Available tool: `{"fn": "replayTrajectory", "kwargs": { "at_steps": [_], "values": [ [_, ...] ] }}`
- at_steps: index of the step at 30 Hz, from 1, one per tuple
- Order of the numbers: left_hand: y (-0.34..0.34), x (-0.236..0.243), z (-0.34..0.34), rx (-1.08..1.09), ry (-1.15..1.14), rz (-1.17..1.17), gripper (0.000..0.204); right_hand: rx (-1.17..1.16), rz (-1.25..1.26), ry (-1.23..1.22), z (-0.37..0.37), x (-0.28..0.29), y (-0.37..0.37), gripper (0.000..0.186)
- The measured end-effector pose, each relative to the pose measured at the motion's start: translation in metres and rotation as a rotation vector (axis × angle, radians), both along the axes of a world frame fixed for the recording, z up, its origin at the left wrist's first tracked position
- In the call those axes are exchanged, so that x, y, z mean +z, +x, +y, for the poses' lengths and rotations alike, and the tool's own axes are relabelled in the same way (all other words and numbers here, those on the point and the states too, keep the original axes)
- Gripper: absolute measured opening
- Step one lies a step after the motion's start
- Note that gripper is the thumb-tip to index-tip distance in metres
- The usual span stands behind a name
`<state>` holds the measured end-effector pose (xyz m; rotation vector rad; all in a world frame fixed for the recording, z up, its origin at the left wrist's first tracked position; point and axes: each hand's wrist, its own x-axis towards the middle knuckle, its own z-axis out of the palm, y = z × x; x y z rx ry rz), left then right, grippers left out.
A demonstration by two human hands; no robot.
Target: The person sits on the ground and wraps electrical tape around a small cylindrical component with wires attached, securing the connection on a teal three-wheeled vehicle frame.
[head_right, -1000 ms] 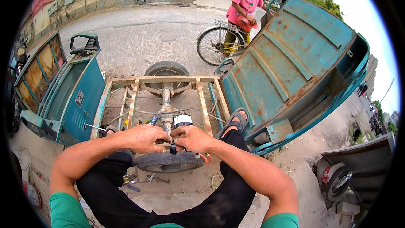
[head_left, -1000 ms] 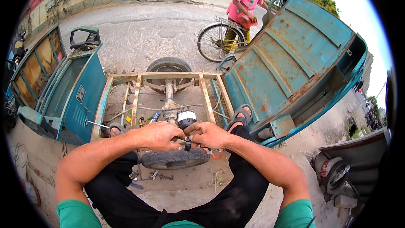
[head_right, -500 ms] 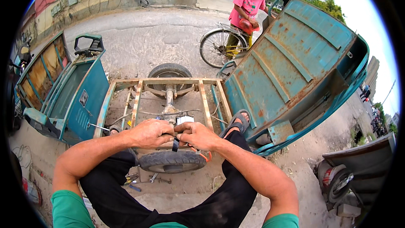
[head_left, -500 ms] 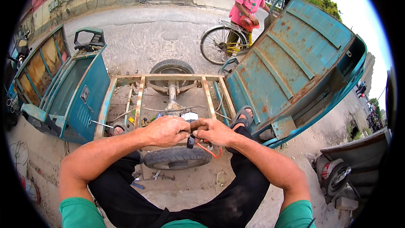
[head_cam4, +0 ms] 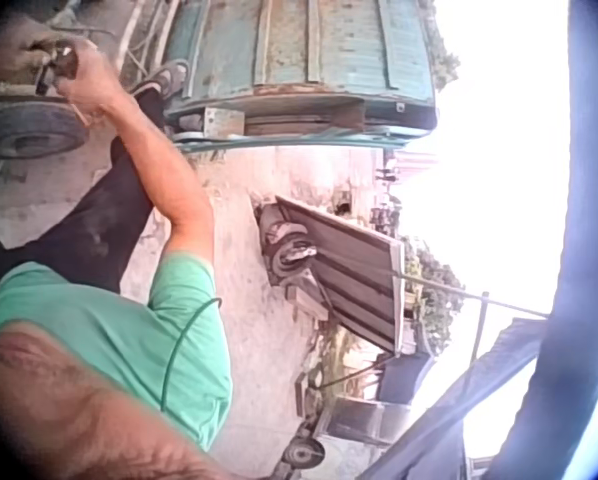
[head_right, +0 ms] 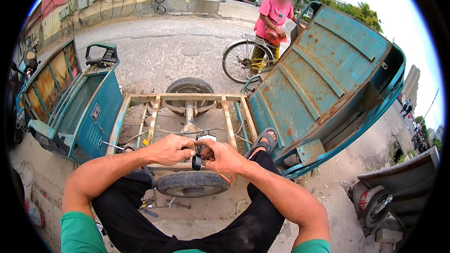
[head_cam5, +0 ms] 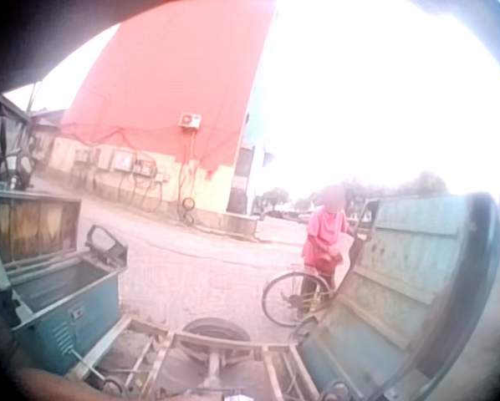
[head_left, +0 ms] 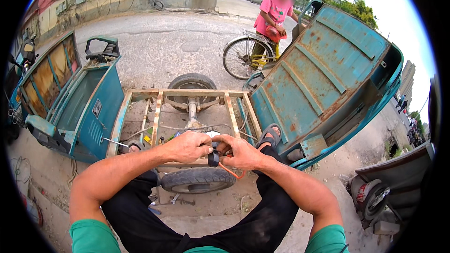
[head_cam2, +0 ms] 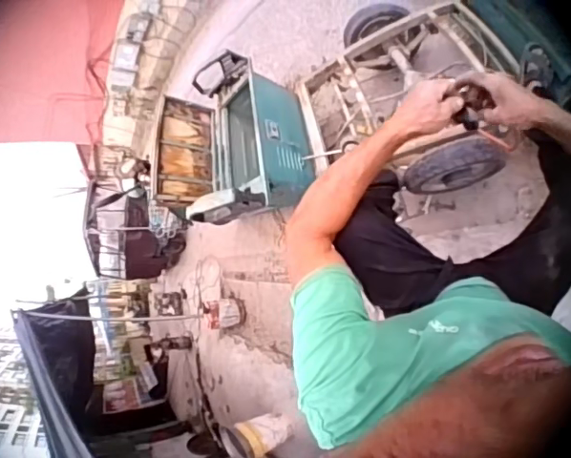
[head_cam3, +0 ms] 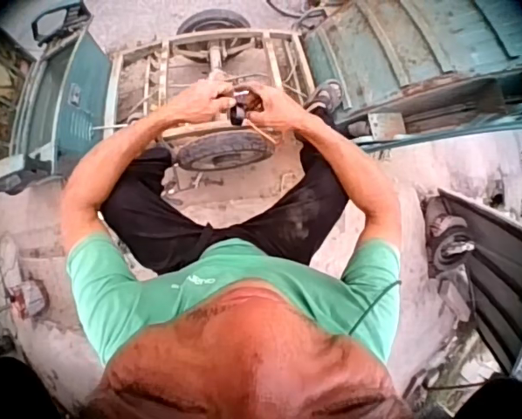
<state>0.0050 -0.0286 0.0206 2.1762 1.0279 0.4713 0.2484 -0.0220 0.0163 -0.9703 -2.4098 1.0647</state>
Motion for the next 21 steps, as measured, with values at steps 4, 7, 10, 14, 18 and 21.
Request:
{"fn": "replayTrajectory", "kwargs": {
  "at_steps": [4,7,10,14,18,21],
  "values": [
    [-0.004,0.0,0.003,0.013,-0.112,-0.007,0.028,0.009,-0.079,0.084,-0.007,0.001,-0.004,0.062],
    [-0.008,-0.001,0.007,-0.018,-0.036,0.086,0.029,0.041,-0.106,0.209,-0.004,-0.002,-0.001,0.066],
    [-0.011,-0.004,0.01,-0.05,0.082,0.167,0.027,0.075,-0.175,0.42,-0.008,0.017,0.012,0.067],
    [-0.014,-0.003,0.016,-0.009,0.032,0.161,0.027,-0.053,-0.325,0.618,0.012,0.072,0.048,0.069],
    [-0.027,-0.008,0.015,-0.022,0.095,0.14,0.027,-0.241,-0.541,0.788,0.027,0.173,0.066,0.068],
    [-0.029,-0.01,0.015,-0.039,0.101,0.137,0.026,-0.469,-0.522,1.004,0.042,0.235,0.088,0.063]
  ]
}}
